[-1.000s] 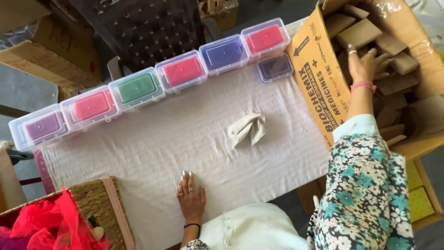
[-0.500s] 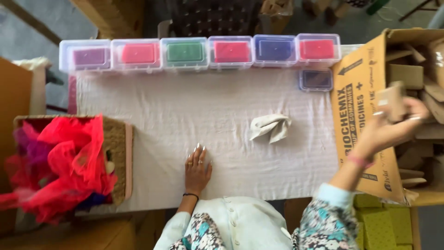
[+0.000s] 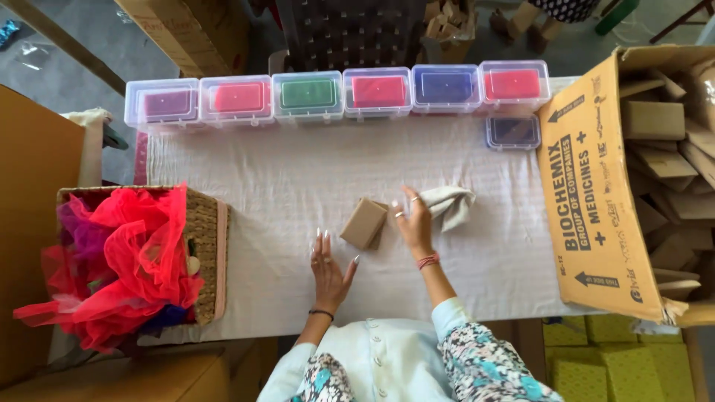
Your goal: The person wipes small cardboard boxes with a white cloth, then wraps one box in gray netting fabric and folds the fabric around it. They place the wrapped box into a clear plastic container, close the lid, and put the container into a cardboard shipping carton.
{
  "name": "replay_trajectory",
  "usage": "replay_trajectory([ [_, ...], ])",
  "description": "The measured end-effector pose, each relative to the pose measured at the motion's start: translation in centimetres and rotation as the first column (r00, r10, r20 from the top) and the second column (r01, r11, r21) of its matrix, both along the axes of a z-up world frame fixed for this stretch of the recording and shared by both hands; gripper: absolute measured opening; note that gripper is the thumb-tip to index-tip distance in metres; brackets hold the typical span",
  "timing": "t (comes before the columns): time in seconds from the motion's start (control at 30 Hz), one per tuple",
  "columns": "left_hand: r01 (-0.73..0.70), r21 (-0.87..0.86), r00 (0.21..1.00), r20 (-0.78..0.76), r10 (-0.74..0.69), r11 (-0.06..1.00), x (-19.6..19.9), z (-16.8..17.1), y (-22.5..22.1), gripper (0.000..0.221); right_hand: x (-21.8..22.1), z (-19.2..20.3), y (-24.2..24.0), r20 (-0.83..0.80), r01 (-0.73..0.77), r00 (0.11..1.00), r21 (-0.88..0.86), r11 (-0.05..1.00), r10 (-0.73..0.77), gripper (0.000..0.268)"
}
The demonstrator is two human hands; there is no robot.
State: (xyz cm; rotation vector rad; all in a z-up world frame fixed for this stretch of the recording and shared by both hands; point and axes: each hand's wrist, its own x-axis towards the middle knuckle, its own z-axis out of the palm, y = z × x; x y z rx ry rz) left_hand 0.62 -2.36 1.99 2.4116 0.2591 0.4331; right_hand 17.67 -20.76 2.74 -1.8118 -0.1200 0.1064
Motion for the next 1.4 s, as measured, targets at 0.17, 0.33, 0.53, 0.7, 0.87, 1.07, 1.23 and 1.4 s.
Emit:
replay_trajectory([
  [0.17, 0.091, 0.020, 0.989, -0.116, -0.088, 0.996, 5.4, 0.4, -2.7, 0.091, 0.0, 3.7, -4.5, 0.606, 0.506, 0.795, -0.665, 0.549, 0.001, 0.059],
  [0.33, 0.102, 0.035, 0.972, -0.218, -0.092, 0.994, 7.8, -0.9, -3.7, 0.083, -0.5, -4.9, -9.3, 0.473, 0.370, 0.874, -0.506, 0.779, -0.108, 0.035],
  [0.53, -0.066, -0.646, 0.997, -0.070, 0.027, 0.760, 7.9, 1.4, -3.6, 0.072, -6.0, 1.4, -4.3, 0.087, 0.185, 0.977, 0.092, 0.978, -0.193, 0.032],
  [0.7, -0.120, -0.922, 0.993, -0.105, -0.061, -0.368, 7.0, -1.5, -6.2, 0.052, -7.5, 9.6, 2.6, 0.363, -0.277, 0.886, -0.083, 0.957, 0.288, 0.051],
  [0.87, -0.167, -0.846, 0.983, -0.186, -0.014, -0.507, 7.9, 3.1, -6.1, 0.044, -6.5, 10.5, 2.3, 0.340, -0.129, 0.914, -0.277, 0.952, 0.222, 0.062],
  [1.07, -0.105, -0.875, 0.991, -0.134, 0.029, -0.472, 7.8, 2.0, -3.8, 0.043, -7.8, 10.2, 3.7, 0.405, -0.234, 0.846, -0.303, 0.924, 0.347, 0.057],
  [1.23, -0.050, -0.858, 0.995, -0.087, 0.049, -0.511, 7.3, 5.2, -3.9, 0.043, -6.6, 12.6, 4.2, 0.065, -0.125, 0.987, -0.261, 0.957, 0.146, 0.052],
  [1.4, 0.316, -0.864, 0.948, 0.297, 0.112, -0.391, 7.1, -0.3, -2.3, 0.058, -9.1, 11.6, 4.8, 0.515, -0.269, 0.766, -0.289, 0.919, 0.386, 0.024],
])
